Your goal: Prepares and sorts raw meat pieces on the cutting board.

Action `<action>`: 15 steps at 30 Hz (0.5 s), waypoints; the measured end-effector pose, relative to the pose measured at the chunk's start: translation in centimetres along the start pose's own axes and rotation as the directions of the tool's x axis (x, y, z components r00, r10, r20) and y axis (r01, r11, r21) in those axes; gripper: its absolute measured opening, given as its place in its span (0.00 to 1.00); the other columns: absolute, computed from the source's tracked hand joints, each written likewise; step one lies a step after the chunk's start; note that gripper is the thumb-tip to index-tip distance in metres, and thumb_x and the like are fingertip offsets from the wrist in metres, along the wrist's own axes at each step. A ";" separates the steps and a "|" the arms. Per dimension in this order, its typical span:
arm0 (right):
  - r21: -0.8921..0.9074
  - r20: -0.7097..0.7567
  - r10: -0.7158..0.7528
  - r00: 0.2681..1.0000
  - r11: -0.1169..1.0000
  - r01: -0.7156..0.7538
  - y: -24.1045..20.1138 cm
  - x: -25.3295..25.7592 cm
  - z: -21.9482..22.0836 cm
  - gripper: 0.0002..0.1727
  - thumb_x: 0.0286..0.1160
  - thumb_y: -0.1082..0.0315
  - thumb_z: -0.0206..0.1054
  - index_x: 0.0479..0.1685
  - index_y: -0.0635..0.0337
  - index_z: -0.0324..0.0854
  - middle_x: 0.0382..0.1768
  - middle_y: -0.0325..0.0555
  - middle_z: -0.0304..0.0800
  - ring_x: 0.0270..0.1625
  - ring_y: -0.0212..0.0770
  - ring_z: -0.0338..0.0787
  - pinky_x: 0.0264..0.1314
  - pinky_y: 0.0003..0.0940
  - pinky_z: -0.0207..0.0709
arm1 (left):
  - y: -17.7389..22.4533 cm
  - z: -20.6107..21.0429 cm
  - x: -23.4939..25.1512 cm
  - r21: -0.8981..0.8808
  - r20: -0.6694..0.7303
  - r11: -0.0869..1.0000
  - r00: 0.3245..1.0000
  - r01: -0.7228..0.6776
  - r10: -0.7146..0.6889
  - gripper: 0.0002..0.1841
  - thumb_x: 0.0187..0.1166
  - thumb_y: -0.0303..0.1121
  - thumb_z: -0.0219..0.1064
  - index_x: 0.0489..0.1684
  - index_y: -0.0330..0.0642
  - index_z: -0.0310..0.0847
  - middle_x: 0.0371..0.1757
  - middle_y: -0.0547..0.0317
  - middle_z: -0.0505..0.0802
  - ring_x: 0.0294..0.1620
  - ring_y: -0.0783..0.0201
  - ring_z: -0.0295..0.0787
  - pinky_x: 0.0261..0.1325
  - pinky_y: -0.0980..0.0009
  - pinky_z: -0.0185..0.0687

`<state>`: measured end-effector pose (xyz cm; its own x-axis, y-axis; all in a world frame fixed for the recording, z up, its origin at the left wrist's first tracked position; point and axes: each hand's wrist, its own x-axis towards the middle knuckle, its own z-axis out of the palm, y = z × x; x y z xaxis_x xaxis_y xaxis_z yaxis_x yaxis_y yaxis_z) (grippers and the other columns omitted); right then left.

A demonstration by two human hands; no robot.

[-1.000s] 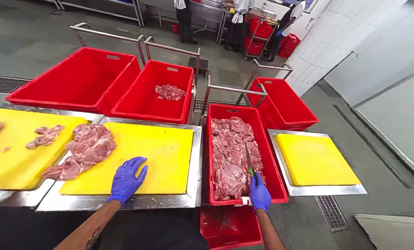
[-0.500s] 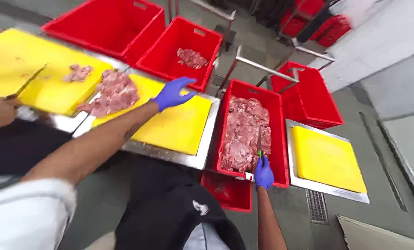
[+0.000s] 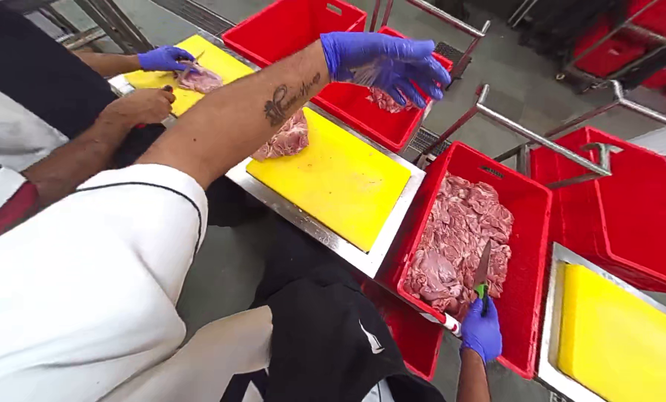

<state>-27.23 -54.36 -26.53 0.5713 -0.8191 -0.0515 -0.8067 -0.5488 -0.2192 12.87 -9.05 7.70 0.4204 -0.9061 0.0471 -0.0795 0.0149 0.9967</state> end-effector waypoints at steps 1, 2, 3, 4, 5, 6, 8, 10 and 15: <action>0.002 -0.005 -0.005 1.000 1.000 0.005 0.1 0.0 0.1 0.28 0.89 0.39 0.46 0.81 0.31 0.76 0.55 0.58 0.94 0.55 0.66 0.93 0.50 0.75 0.78 | -0.8 -1.3 0.3 -0.068 -0.049 0.996 0.997 -0.065 0.062 0.35 0.92 0.56 0.34 0.82 0.41 0.71 0.76 0.46 0.85 0.75 0.48 0.83 0.75 0.49 0.80; 0.007 -0.013 -0.013 1.000 1.000 0.013 0.1 0.2 0.1 0.28 0.89 0.40 0.47 0.81 0.32 0.77 0.54 0.58 0.94 0.54 0.66 0.93 0.50 0.75 0.78 | -1.9 -2.5 0.8 -0.121 -0.151 0.987 0.985 -0.103 0.084 0.37 0.92 0.59 0.33 0.83 0.41 0.70 0.78 0.45 0.83 0.76 0.48 0.82 0.76 0.49 0.79; 0.011 -0.025 -0.015 1.000 1.000 0.015 0.1 0.3 0.2 0.27 0.89 0.40 0.47 0.80 0.31 0.77 0.53 0.58 0.95 0.53 0.66 0.93 0.49 0.74 0.79 | -3.2 -3.5 1.5 -0.158 -0.281 0.983 0.958 -0.098 0.051 0.38 0.92 0.59 0.31 0.85 0.41 0.68 0.80 0.46 0.82 0.78 0.49 0.81 0.77 0.48 0.78; 0.010 -0.028 -0.012 1.000 1.000 0.012 0.3 0.1 0.2 0.26 0.89 0.40 0.48 0.79 0.31 0.78 0.51 0.57 0.95 0.51 0.65 0.94 0.47 0.74 0.79 | -5.1 -4.1 2.2 -0.177 -0.407 0.982 0.913 -0.060 -0.018 0.37 0.93 0.60 0.33 0.85 0.42 0.68 0.81 0.48 0.82 0.79 0.51 0.80 0.77 0.50 0.78; 0.013 -0.023 -0.011 1.000 1.000 0.011 0.3 0.1 0.2 0.27 0.89 0.40 0.48 0.80 0.31 0.77 0.50 0.57 0.95 0.50 0.65 0.94 0.47 0.73 0.80 | -7.0 -4.9 2.9 -0.178 -0.496 0.984 0.863 0.008 -0.096 0.36 0.93 0.61 0.36 0.86 0.44 0.68 0.80 0.52 0.82 0.78 0.54 0.81 0.76 0.52 0.79; 0.011 -0.023 -0.012 1.000 1.000 0.013 0.4 0.2 0.3 0.27 0.89 0.40 0.48 0.80 0.31 0.77 0.48 0.57 0.96 0.49 0.65 0.94 0.46 0.73 0.80 | -8.7 -5.3 3.5 -0.179 -0.544 0.981 0.823 0.075 -0.162 0.36 0.92 0.62 0.40 0.85 0.45 0.69 0.79 0.52 0.83 0.76 0.55 0.82 0.74 0.53 0.79; 0.009 -0.024 -0.006 1.000 1.000 0.006 0.4 0.4 0.2 0.27 0.89 0.40 0.48 0.81 0.31 0.76 0.46 0.56 0.96 0.47 0.63 0.95 0.45 0.70 0.81 | -10.2 -5.2 4.2 -0.183 -0.535 0.976 0.822 0.116 -0.198 0.36 0.91 0.63 0.41 0.83 0.45 0.71 0.78 0.53 0.84 0.76 0.55 0.82 0.73 0.52 0.79; 0.009 -0.029 0.010 1.000 1.000 -0.009 0.5 0.4 0.3 0.28 0.88 0.40 0.48 0.81 0.30 0.76 0.44 0.55 0.97 0.45 0.62 0.95 0.44 0.69 0.82 | -8.3 -3.3 3.9 -0.201 -0.502 0.980 0.857 0.015 -0.116 0.35 0.94 0.58 0.31 0.83 0.44 0.70 0.79 0.52 0.84 0.77 0.54 0.82 0.75 0.51 0.78; 0.045 -0.026 0.061 0.998 0.997 -0.060 -0.2 0.1 -0.2 0.26 0.87 0.40 0.50 0.79 0.29 0.77 0.45 0.55 0.96 0.45 0.62 0.95 0.43 0.69 0.82 | 1.7 2.5 -0.6 -0.109 -0.855 0.909 0.504 -0.403 0.121 0.42 0.90 0.51 0.08 0.91 0.41 0.57 0.86 0.49 0.75 0.82 0.54 0.75 0.81 0.54 0.71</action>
<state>-27.07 -54.37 -26.30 0.5171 -0.8550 -0.0394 -0.8316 -0.4910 -0.2594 10.19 -9.57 9.22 0.9753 -0.0931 0.2004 -0.1432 0.4244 0.8941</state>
